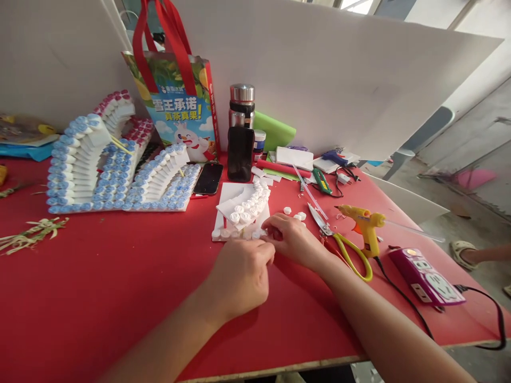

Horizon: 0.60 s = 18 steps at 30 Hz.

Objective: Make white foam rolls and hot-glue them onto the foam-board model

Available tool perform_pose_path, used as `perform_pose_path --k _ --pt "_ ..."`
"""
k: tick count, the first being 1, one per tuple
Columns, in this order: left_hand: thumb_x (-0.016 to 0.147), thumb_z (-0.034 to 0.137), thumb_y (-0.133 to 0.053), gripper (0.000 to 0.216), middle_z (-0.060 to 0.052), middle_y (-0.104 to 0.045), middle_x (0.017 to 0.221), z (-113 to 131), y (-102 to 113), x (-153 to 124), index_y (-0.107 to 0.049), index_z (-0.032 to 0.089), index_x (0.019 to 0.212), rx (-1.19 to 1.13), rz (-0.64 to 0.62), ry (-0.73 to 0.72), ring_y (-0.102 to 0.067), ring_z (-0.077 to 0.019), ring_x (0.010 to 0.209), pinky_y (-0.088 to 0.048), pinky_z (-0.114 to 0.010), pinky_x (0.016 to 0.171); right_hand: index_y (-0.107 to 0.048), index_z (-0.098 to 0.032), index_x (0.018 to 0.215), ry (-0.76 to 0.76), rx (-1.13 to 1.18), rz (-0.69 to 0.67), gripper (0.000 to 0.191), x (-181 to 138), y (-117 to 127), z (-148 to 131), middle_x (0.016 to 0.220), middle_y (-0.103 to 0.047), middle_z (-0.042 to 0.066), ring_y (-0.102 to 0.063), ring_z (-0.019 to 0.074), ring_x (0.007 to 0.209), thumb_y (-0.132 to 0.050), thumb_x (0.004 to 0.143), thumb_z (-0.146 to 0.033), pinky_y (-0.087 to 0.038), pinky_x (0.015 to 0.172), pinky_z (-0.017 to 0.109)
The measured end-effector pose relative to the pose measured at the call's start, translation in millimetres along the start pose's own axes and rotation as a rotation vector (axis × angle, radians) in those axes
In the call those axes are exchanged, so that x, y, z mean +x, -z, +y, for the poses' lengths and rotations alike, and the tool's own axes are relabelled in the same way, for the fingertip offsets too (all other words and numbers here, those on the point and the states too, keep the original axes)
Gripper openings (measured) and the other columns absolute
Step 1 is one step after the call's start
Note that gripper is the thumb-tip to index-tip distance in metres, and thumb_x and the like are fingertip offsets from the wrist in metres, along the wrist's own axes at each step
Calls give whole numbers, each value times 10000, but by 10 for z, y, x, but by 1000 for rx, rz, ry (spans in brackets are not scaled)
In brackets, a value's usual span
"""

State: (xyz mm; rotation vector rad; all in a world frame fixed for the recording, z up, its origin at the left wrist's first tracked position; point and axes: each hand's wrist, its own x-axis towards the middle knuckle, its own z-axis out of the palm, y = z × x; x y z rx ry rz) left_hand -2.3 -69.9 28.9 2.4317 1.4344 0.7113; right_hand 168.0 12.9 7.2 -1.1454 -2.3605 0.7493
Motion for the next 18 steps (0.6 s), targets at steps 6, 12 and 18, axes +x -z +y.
perform_pose_path --k 6,12,18 --pt "780 -9 -417 364 -85 -715 1116 -200 -26 -285 -683 146 975 229 133 -142 -664 -165 707 -453 -284 572 -647 -177 1134 20 23 -39 301 -39 77 50 919 -649 35 -588 147 779 -660 834 -183 -451 697 271" --pt "775 1 -425 482 -126 -663 1315 -265 -91 -306 -662 89 1185 368 210 -230 -703 -175 727 -512 -292 580 -672 -169 1159 31 70 -19 304 -53 117 65 936 -652 48 -594 149 794 -635 857 -170 -462 724 276" --pt "728 5 -425 587 -122 -612 1385 -244 -131 -289 -649 93 1263 408 156 -161 -688 -156 633 -518 -290 522 -694 -163 1066 34 103 -2 213 -41 62 95 911 -636 46 -579 136 748 -659 866 -226 -455 682 266"
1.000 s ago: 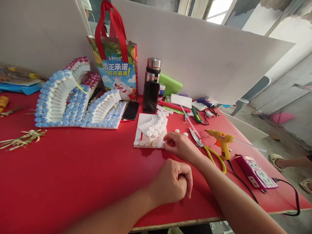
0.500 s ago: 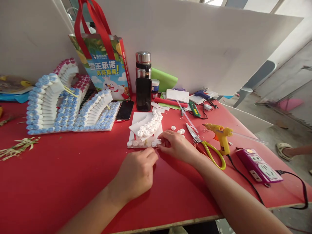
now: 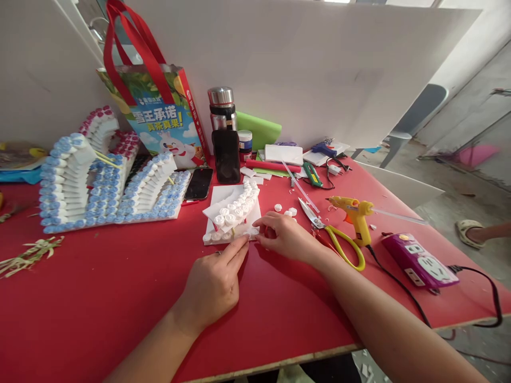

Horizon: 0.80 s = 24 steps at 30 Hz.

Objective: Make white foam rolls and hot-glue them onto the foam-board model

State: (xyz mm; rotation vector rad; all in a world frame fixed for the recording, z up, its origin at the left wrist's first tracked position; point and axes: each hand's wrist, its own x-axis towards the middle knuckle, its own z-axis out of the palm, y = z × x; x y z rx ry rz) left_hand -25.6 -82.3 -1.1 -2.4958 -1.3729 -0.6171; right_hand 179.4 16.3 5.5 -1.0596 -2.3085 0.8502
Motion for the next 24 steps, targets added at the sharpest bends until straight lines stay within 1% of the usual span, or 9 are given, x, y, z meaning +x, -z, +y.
perform_pose_path --k 3,5,8,14,21,24 --pt "719 8 -427 630 -113 -577 1426 -6 -21 -3 -621 96 1311 0 -24 34 -702 -159 657 -544 -293 543 -696 -167 991 11 9 5 141 0 -12 7 877 -625 34 -573 131 734 -657 865 -218 -448 671 261" --pt "714 10 -432 642 -97 -567 1439 -13 -32 -9 -617 104 1322 -4 -40 49 -710 -167 678 -559 -302 555 -693 -169 975 13 19 7 122 0 -15 5 871 -623 29 -572 128 732 -652 865 -203 -447 672 259" --pt "712 11 -438 647 -80 -575 1435 -18 -34 -12 -620 114 1324 -19 -52 65 -717 -176 706 -574 -306 566 -691 -170 957 6 23 7 107 5 -21 4 871 -618 28 -569 124 726 -650 861 -191 -447 676 257" --pt "718 16 -427 637 -91 -617 1386 -5 -12 15 -636 128 1308 -42 -38 85 -722 -181 723 -575 -286 568 -680 -169 923 6 35 7 80 16 -27 9 873 -611 26 -563 117 716 -644 852 -171 -449 676 250" --pt "734 5 -419 638 -81 -599 1410 -15 -26 4 -610 135 1329 -91 -45 105 -738 -199 871 -580 -275 638 -669 -170 899 20 25 7 62 7 -39 2 861 -609 26 -553 120 709 -638 847 -158 -436 658 249" --pt "738 2 -420 636 -85 -601 1407 -18 -28 8 -607 136 1331 -101 -42 107 -737 -202 895 -582 -276 660 -660 -168 884 28 11 12 55 3 -48 0 847 -606 23 -539 115 688 -636 841 -143 -421 639 245"
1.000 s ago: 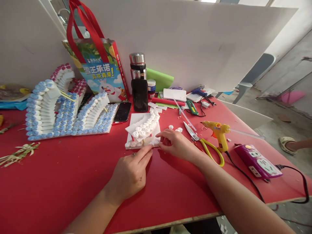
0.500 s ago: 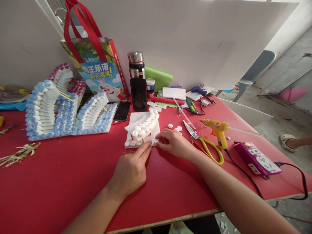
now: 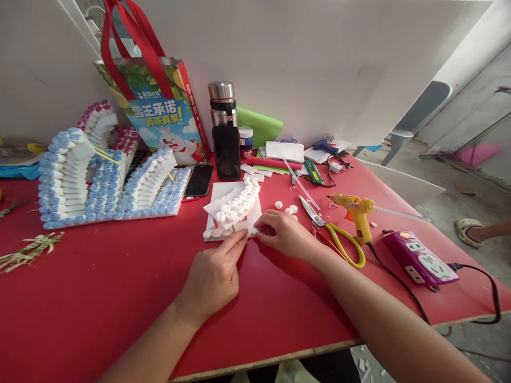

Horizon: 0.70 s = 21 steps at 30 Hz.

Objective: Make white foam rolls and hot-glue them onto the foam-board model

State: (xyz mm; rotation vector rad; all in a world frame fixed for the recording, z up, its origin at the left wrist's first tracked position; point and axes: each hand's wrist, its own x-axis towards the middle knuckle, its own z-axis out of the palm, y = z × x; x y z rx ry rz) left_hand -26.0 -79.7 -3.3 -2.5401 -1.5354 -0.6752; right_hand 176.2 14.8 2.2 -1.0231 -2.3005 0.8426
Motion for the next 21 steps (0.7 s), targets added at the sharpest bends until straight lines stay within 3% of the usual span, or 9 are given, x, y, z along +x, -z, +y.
perform_pose_path --k 10,15,21 --pt "738 -19 -413 644 -87 -605 1402 -22 -28 -20 -606 140 1332 -33 15 5 -736 -201 880 -593 -284 669 -701 -158 970 -75 94 -7 160 9 77 21 830 -650 28 -574 134 714 -623 860 -244 -435 650 254" --pt "744 -25 -409 641 -102 -598 1408 -34 -35 -2 -600 148 1331 -46 27 -5 -732 -210 922 -596 -283 700 -718 -179 924 -184 122 105 221 21 160 58 751 -655 7 -544 127 649 -509 895 -246 -405 598 246" --pt "753 -27 -403 633 -106 -590 1416 -31 -49 12 -588 139 1334 -19 40 -20 -729 -214 944 -589 -284 700 -725 -184 907 -227 134 162 187 20 201 80 747 -674 1 -548 118 620 -551 851 -222 -396 570 233"
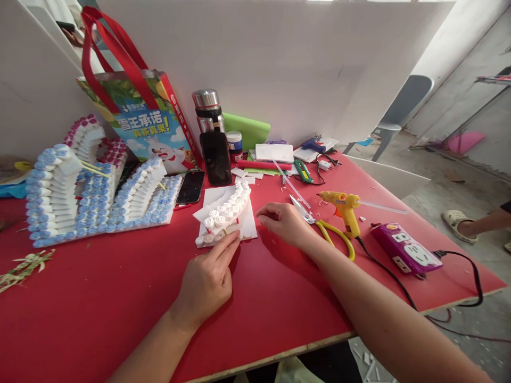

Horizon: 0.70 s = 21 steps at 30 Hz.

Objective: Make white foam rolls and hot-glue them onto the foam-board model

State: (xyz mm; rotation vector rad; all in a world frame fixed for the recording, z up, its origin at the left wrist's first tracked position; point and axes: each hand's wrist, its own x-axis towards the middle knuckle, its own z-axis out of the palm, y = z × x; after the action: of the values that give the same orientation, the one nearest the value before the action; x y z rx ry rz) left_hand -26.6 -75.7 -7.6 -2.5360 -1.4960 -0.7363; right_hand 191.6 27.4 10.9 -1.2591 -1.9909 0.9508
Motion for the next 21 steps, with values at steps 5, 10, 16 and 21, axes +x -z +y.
perform_pose_path --k 5,10,16,21 --pt "751 -30 -400 627 -101 -618 1384 12 -11 7 -597 143 1320 30 12 -7 -735 -210 922 -585 -278 672 -742 -198 947 54 17 -83 180 -23 -64 4 842 -683 20 -574 120 675 -600 842 -234 -435 622 242" --pt "747 -27 -406 636 -108 -626 1372 16 -22 6 -598 149 1328 37 2 0 -735 -219 924 -600 -289 695 -738 -195 992 105 -5 -127 187 -60 -129 -32 942 -657 39 -572 112 710 -649 834 -241 -456 670 249" --pt "746 -32 -404 662 -105 -628 1368 4 -20 -3 -592 183 1343 5 15 13 -729 -209 952 -597 -273 729 -691 -170 1044 120 -44 -143 235 -76 -149 -29 956 -626 45 -558 104 689 -656 812 -184 -464 664 252" --pt "770 -37 -427 556 -104 -678 1292 12 31 -17 -643 165 1241 -12 110 -2 -728 -205 927 -579 -278 701 -668 -178 1001 132 -40 -146 178 -92 -150 -30 950 -604 39 -558 106 691 -650 824 -187 -458 656 252"
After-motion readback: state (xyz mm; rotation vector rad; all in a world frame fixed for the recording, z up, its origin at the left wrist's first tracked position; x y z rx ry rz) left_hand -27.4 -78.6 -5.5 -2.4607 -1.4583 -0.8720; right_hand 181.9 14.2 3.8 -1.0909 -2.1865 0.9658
